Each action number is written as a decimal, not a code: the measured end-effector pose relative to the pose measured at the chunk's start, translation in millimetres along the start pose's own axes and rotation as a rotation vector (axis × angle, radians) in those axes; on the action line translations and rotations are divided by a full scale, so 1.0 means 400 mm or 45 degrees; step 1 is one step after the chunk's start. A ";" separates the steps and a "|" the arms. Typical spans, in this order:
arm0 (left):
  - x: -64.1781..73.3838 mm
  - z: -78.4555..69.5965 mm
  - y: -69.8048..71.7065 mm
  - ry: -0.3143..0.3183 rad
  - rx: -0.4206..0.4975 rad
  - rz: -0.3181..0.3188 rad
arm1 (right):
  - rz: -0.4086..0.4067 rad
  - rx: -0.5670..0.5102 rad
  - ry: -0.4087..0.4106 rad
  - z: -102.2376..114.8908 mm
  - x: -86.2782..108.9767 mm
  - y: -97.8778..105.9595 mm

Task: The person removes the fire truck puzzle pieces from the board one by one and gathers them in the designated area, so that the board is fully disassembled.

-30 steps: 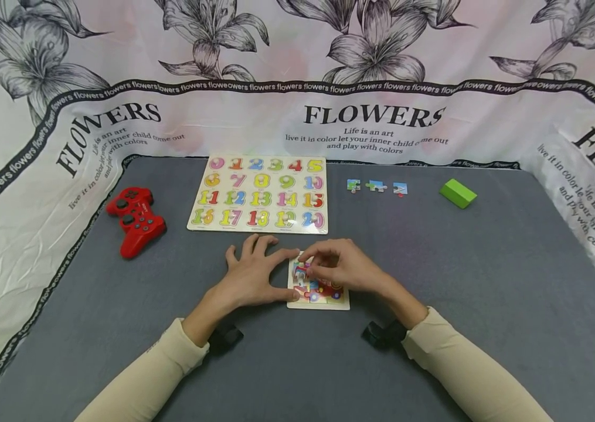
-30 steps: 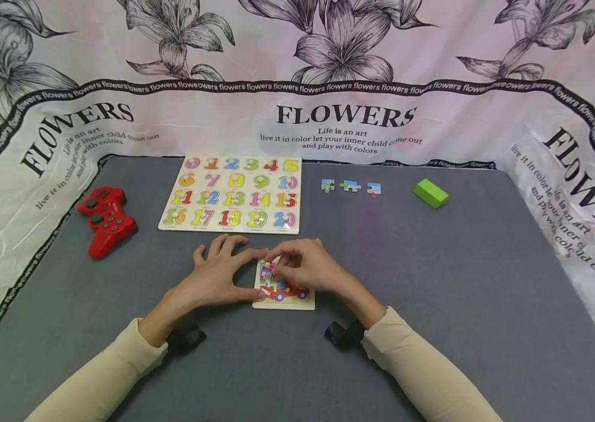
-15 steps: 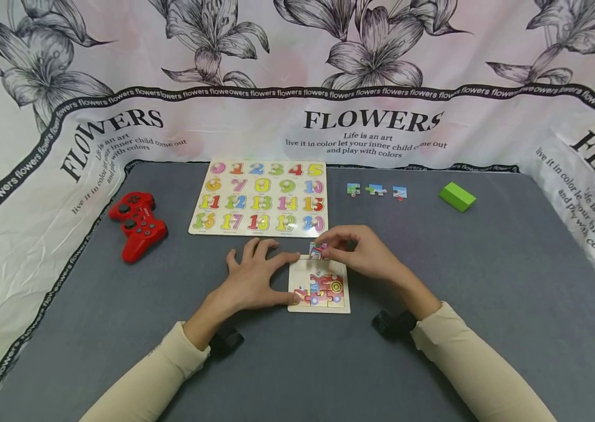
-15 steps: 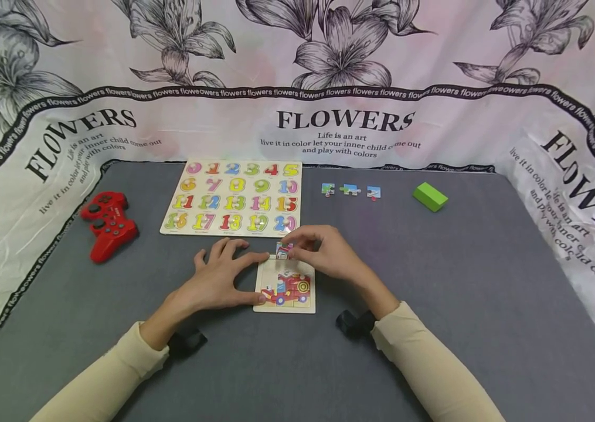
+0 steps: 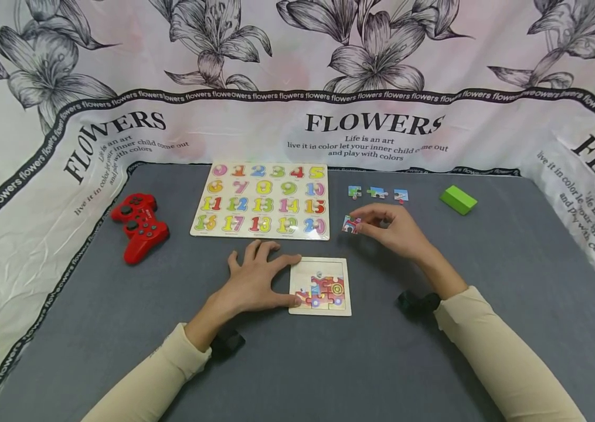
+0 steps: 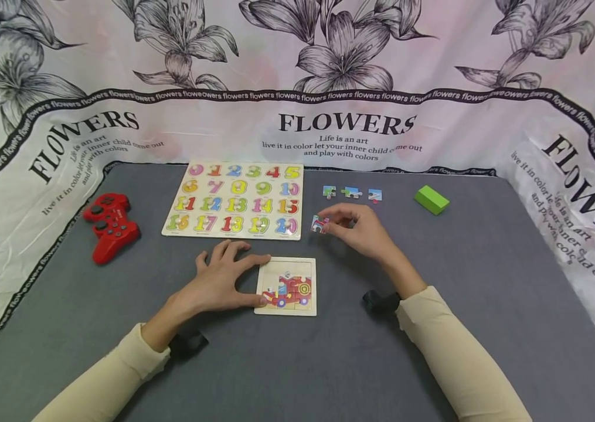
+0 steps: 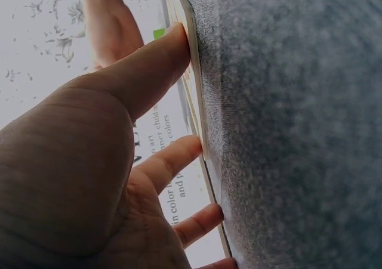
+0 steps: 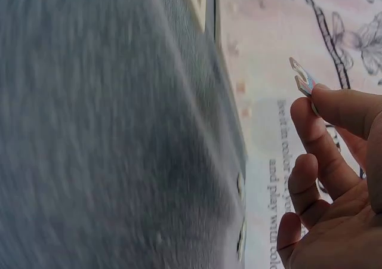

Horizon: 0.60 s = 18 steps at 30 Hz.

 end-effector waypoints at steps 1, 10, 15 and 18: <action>0.000 0.000 0.000 0.001 0.000 0.001 | -0.005 0.013 0.002 -0.004 -0.003 0.006; 0.002 0.004 0.001 0.003 0.002 -0.001 | 0.046 0.108 -0.013 -0.061 -0.046 0.025; 0.002 0.005 0.000 0.000 -0.002 -0.006 | 0.092 0.173 -0.065 -0.088 -0.076 0.022; 0.001 0.004 0.000 0.000 -0.002 -0.007 | 0.114 0.192 -0.097 -0.097 -0.092 0.021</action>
Point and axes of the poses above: each hand's wrist, its own x-axis away from the middle knuckle, its own y-axis out of the back of the hand, z = x × y, the point moved 4 cm from there along -x, towards the middle knuckle, and after that the axes turned 3 degrees about x, right-handed, at the moved point
